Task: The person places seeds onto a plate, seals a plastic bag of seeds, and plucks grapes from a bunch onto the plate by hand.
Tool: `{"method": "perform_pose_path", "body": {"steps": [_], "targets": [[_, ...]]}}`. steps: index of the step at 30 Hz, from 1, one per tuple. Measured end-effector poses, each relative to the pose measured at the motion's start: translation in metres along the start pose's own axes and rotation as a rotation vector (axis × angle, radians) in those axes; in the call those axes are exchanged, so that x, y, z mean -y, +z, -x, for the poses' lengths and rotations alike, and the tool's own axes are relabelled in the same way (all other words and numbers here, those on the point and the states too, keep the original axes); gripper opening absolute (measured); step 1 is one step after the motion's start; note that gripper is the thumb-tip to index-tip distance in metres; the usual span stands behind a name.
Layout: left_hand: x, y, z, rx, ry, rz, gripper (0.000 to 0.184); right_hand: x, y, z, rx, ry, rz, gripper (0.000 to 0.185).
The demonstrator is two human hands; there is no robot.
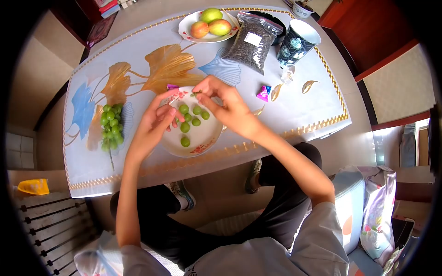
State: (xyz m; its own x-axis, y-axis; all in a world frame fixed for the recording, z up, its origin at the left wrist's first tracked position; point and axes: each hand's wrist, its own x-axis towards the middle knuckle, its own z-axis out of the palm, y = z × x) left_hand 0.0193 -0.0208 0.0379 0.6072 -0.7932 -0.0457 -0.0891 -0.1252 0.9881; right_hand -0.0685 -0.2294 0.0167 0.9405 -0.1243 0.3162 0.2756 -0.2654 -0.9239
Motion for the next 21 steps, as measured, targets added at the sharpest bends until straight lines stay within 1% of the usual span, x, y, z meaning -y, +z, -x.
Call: {"method": "perform_pose_path", "body": {"steps": [3,6,8,10,12,13,16,17,18,20,21], "targets": [[-0.001,-0.002,0.002,-0.019,-0.008,-0.094,0.033,0.010,-0.021,-0.004,-0.067,-0.023,0.037,0.012],[0.001,-0.007,0.007,-0.069,-0.035,-0.206,0.026,0.014,-0.053,-0.002,-0.184,-0.203,0.002,0.013],[0.003,-0.010,0.011,-0.107,-0.035,-0.230,0.023,0.028,-0.086,0.005,-0.302,-0.103,0.039,0.016],[0.003,-0.007,0.014,-0.139,-0.009,-0.198,0.021,0.021,-0.126,0.013,-0.429,-0.116,0.100,0.016],[0.006,0.006,0.016,-0.190,0.046,-0.163,0.019,0.015,-0.161,0.024,-0.563,-0.096,0.058,0.015],[0.002,0.013,0.012,-0.208,0.076,-0.147,0.019,0.009,-0.177,0.030,-0.626,-0.091,0.098,0.012],[-0.028,0.070,-0.017,-0.054,0.143,-0.317,0.019,-0.014,-0.216,0.051,-0.734,0.032,0.257,0.012],[-0.038,0.091,-0.030,-0.024,0.176,-0.386,0.022,-0.031,-0.228,0.059,-0.734,0.033,0.282,0.013],[-0.048,0.113,-0.046,0.009,0.210,-0.457,0.025,-0.047,-0.233,0.064,-0.734,0.086,0.276,0.013],[-0.038,0.155,-0.088,0.035,0.232,-0.360,0.043,-0.074,-0.242,0.073,-0.733,0.187,0.262,0.013],[-0.039,0.175,-0.109,-0.021,0.297,-0.423,0.056,-0.084,-0.245,0.074,-0.701,0.234,0.333,0.014]]}}
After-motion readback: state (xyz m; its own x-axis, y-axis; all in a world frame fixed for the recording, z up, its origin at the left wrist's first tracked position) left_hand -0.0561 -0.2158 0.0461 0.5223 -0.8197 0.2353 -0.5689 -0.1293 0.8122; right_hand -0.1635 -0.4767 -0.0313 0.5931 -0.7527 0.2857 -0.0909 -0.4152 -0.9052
